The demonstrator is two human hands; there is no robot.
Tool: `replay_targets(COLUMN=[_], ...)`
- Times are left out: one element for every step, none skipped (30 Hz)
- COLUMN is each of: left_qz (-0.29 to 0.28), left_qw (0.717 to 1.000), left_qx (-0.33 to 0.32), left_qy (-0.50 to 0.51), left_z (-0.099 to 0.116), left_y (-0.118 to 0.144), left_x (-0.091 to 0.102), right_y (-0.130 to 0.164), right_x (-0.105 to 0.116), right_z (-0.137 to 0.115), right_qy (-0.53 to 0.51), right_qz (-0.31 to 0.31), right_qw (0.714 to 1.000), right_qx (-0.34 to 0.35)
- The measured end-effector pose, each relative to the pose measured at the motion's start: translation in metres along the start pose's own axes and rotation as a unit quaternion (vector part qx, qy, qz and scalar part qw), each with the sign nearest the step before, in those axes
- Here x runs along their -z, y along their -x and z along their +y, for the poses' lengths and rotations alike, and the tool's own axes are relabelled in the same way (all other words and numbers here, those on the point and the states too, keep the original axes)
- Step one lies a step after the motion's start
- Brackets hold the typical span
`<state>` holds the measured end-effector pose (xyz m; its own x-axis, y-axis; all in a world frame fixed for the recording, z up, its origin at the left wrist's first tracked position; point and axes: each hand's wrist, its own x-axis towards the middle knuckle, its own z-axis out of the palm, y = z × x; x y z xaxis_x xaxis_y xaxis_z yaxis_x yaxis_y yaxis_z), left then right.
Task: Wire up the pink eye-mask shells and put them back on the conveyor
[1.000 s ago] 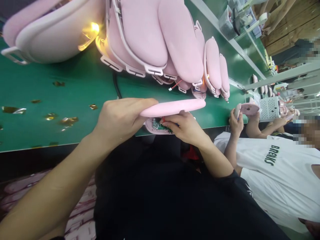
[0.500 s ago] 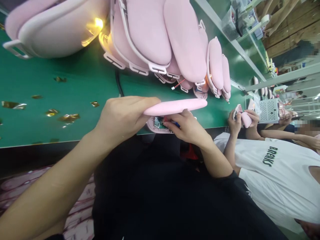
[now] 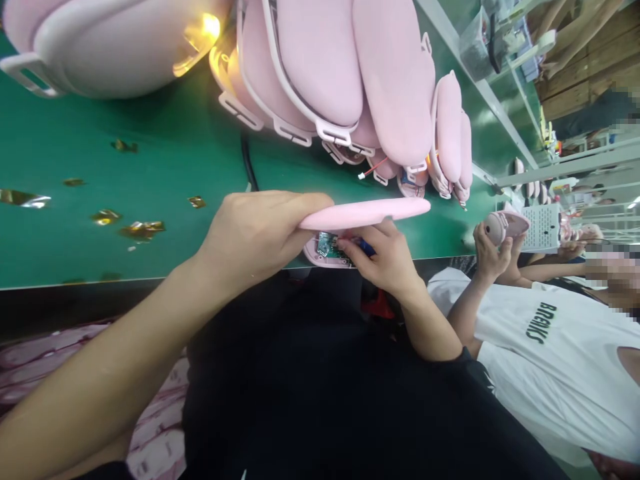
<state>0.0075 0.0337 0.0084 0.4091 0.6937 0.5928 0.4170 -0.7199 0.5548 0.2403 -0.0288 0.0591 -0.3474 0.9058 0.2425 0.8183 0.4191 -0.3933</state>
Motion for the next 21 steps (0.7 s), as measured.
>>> replay_targets(left_qz=[0.007, 0.018, 0.032, 0.049, 0.061, 0.068, 0.065, 0.056, 0.048, 0.043, 0.042, 0.045, 0.051, 0.059, 0.062, 0.062, 0.062, 0.062, 0.063, 0.064, 0.066], left_qw=[1.000, 1.000, 0.999, 0.998, 0.998, 0.997, 0.998, 0.998, 0.999, 0.999, 0.999, 0.998, 0.998, 0.998, 0.998, 0.998, 0.998, 0.998, 0.998, 0.998, 0.997], left_qx=[0.009, 0.019, 0.026, 0.028, 0.026, 0.024, 0.022, 0.022, 0.023, 0.026, 0.029, 0.028, 0.028, 0.026, 0.025, 0.023, 0.023, 0.024, 0.026, 0.027, 0.028], left_qy=[-0.005, -0.009, -0.012, -0.011, -0.009, -0.006, -0.003, 0.001, 0.006, 0.010, 0.012, 0.013, 0.013, 0.010, 0.007, 0.005, -0.001, -0.006, -0.010, -0.010, -0.007], left_z=[0.001, 0.002, 0.003, 0.004, 0.005, 0.006, 0.006, 0.007, 0.007, 0.006, 0.006, 0.006, 0.005, 0.005, 0.005, 0.005, 0.005, 0.005, 0.005, 0.005, 0.005], left_y=[-0.001, -0.002, -0.003, -0.004, -0.005, -0.005, -0.004, -0.004, -0.003, -0.002, -0.001, 0.000, 0.000, 0.000, 0.000, 0.000, 0.000, 0.000, 0.000, 0.000, 0.000], left_x=[0.001, 0.001, 0.002, 0.002, 0.002, 0.003, 0.003, 0.003, 0.003, 0.003, 0.003, 0.002, 0.002, 0.001, 0.001, 0.000, 0.000, -0.001, -0.001, -0.001, -0.001], right_y=[0.001, 0.002, 0.002, 0.002, 0.000, -0.003, -0.007, -0.012, -0.017, -0.022, -0.026, -0.029, -0.030, -0.031, -0.031, -0.030, -0.029, -0.029, -0.028, -0.028, -0.028], right_x=[0.002, 0.004, 0.006, 0.006, 0.005, 0.003, 0.001, -0.003, -0.007, -0.010, -0.014, -0.017, -0.019, -0.021, -0.022, -0.024, -0.025, -0.026, -0.028, -0.029, -0.030], right_z=[-0.005, -0.012, -0.019, -0.026, -0.032, -0.038, -0.043, -0.046, -0.047, -0.047, -0.047, -0.046, -0.045, -0.045, -0.044, -0.044, -0.044, -0.045, -0.046, -0.046, -0.047], right_qy=[0.006, 0.003, -0.005, -0.017, -0.027, -0.030, -0.026, -0.020, -0.015, -0.013, -0.015, -0.021, -0.029, -0.041, -0.053, -0.067, -0.080, -0.094, -0.107, -0.119, -0.137], right_qz=[0.034, 0.062, 0.079, 0.082, 0.076, 0.062, 0.045, 0.031, 0.020, 0.013, 0.013, 0.020, 0.034, 0.050, 0.066, 0.080, 0.089, 0.093, 0.097, 0.100, 0.104], right_qw=[0.999, 0.998, 0.997, 0.996, 0.997, 0.997, 0.997, 0.995, 0.993, 0.991, 0.988, 0.985, 0.982, 0.979, 0.975, 0.971, 0.967, 0.963, 0.958, 0.955, 0.951], right_qx=[0.004, 0.007, 0.006, -0.001, -0.015, -0.036, -0.062, -0.089, -0.114, -0.135, -0.154, -0.170, -0.183, -0.194, -0.205, -0.215, -0.226, -0.237, -0.247, -0.254, -0.256])
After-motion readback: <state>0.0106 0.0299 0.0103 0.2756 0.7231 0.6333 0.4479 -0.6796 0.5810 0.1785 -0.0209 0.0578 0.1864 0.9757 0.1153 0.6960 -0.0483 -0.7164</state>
